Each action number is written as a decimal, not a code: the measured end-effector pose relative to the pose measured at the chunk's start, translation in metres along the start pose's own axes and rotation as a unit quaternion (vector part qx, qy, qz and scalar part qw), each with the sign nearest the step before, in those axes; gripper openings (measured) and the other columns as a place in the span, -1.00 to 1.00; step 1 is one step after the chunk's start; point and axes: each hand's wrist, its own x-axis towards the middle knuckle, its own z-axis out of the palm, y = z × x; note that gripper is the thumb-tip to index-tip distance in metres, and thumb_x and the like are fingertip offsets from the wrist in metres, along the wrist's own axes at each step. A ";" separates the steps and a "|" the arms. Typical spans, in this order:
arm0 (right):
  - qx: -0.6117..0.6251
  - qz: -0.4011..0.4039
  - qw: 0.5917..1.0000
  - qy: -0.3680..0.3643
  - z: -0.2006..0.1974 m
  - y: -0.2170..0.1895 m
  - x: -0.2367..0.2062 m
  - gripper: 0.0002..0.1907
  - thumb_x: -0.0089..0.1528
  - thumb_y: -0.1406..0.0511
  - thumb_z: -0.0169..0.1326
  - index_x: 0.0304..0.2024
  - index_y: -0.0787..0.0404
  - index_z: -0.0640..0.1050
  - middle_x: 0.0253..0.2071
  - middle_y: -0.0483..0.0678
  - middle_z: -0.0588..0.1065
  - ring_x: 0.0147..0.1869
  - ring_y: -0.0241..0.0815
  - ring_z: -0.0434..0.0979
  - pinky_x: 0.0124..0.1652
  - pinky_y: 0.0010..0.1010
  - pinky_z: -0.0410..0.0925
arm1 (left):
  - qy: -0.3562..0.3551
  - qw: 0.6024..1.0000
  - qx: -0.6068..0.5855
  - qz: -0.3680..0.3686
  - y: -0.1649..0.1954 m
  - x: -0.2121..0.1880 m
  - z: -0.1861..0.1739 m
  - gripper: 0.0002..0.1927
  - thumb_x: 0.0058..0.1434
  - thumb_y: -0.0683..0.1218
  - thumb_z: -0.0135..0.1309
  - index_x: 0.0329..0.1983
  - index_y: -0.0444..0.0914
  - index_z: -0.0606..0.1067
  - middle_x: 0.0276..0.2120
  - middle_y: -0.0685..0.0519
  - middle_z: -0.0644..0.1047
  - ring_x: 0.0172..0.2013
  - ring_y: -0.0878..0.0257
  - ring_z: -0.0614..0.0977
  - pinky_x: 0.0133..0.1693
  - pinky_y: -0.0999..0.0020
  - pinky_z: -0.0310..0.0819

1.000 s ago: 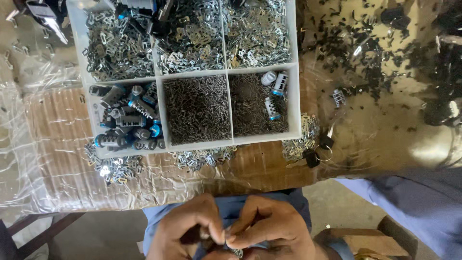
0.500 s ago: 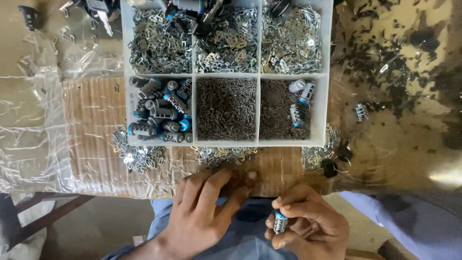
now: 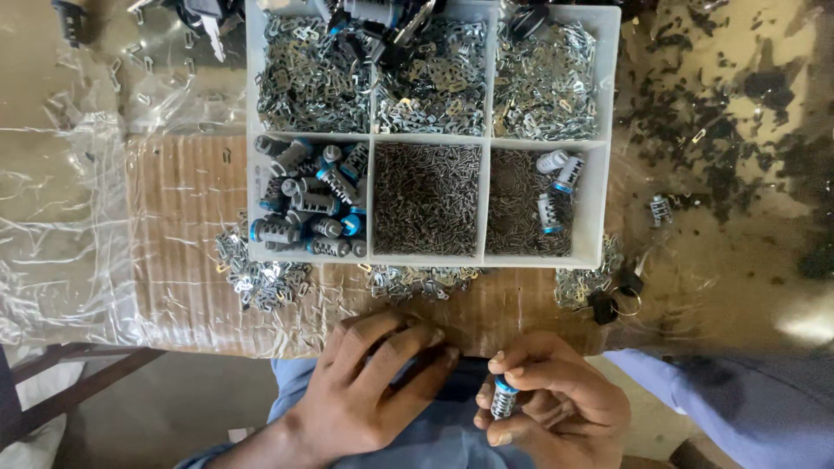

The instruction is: The person assembles lock cylinder cores at a workbench. They pick small metal pins and springs from a compartment tray, insert the parts into a lock cylinder body held in the other hand, and set finished cylinders with the pile of completed locks on the table.

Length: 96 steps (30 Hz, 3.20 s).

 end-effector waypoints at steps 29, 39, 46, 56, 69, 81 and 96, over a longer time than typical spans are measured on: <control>-0.079 -0.011 0.997 0.011 -0.011 0.016 0.000 -0.57 0.01 0.58 0.40 -0.06 0.46 0.61 0.04 0.28 0.52 -0.11 -0.13 0.64 -0.24 -0.46 0.60 | 0.050 0.939 -0.293 -0.173 0.034 0.027 -0.001 -0.79 0.10 -0.30 0.33 -0.22 -0.31 0.58 -0.24 -0.04 0.60 -0.23 0.14 0.70 -0.20 0.30 0.64; -0.272 -0.113 0.938 -0.182 -0.004 -0.025 0.018 -0.69 0.18 0.54 0.28 -0.01 0.38 0.63 -0.05 0.15 0.64 -0.09 -0.05 0.74 -0.19 -0.41 0.63 | -0.086 0.833 -0.464 -0.289 0.019 0.008 0.008 -0.69 0.06 -0.23 0.39 -0.12 -0.30 0.59 -0.31 0.00 0.52 -0.26 0.16 0.52 -0.20 0.24 0.42; -0.284 -0.161 0.917 0.228 -0.065 -0.015 -0.024 -0.62 0.30 0.63 -0.01 0.15 0.33 0.48 -0.02 0.16 0.63 -0.11 -0.07 0.69 -0.05 -0.35 0.59 | -0.051 0.986 -0.147 -0.065 0.058 0.101 0.028 -0.66 0.16 -0.13 0.22 0.02 -0.29 0.58 -0.16 -0.02 0.51 -0.13 0.11 0.55 -0.15 0.26 0.47; 0.045 0.059 0.988 0.134 -0.108 -0.041 0.018 -0.83 0.39 0.43 -0.05 -0.13 0.51 0.48 -0.26 0.27 0.56 -0.14 0.07 0.69 -0.14 -0.16 0.62 | 0.117 0.685 -0.693 -0.192 0.027 0.040 0.044 -0.76 0.23 -0.24 0.22 -0.12 -0.32 0.41 -0.26 -0.06 0.52 -0.32 0.24 0.59 -0.29 0.37 0.57; -0.311 -0.182 0.902 -0.237 -0.025 0.015 0.033 -0.68 0.28 0.40 0.21 0.10 0.21 0.61 -0.18 0.06 0.70 -0.13 -0.09 0.77 -0.10 -0.27 0.58 | 0.217 0.872 -0.386 -0.206 -0.011 -0.050 0.039 -0.78 0.11 -0.13 0.43 -0.26 -0.20 0.60 -0.50 0.13 0.56 -0.55 0.43 0.47 -0.49 0.42 0.25; -0.439 -0.143 0.840 -0.286 -0.032 -0.016 0.052 -0.81 0.23 0.17 0.28 -0.10 -0.03 0.66 -0.25 -0.11 0.70 -0.17 -0.21 0.78 -0.17 -0.24 0.65 | -0.264 0.867 -0.405 -0.123 -0.011 0.058 -0.043 -0.85 0.46 -0.06 0.12 -0.19 -0.21 0.60 -0.29 0.10 0.61 -0.38 0.41 0.61 -0.37 0.53 0.46; -0.878 0.034 0.449 -0.163 0.062 -0.111 0.157 -0.81 0.32 0.20 0.08 -0.06 0.03 0.62 -0.33 -0.07 0.61 -0.21 -0.17 0.63 -0.31 -0.32 0.53 | -0.052 0.979 0.188 -0.058 -0.048 0.121 -0.034 -0.73 -0.13 -0.23 0.20 -0.30 -0.29 0.57 -0.33 -0.03 0.58 -0.24 0.07 0.57 -0.18 0.19 0.53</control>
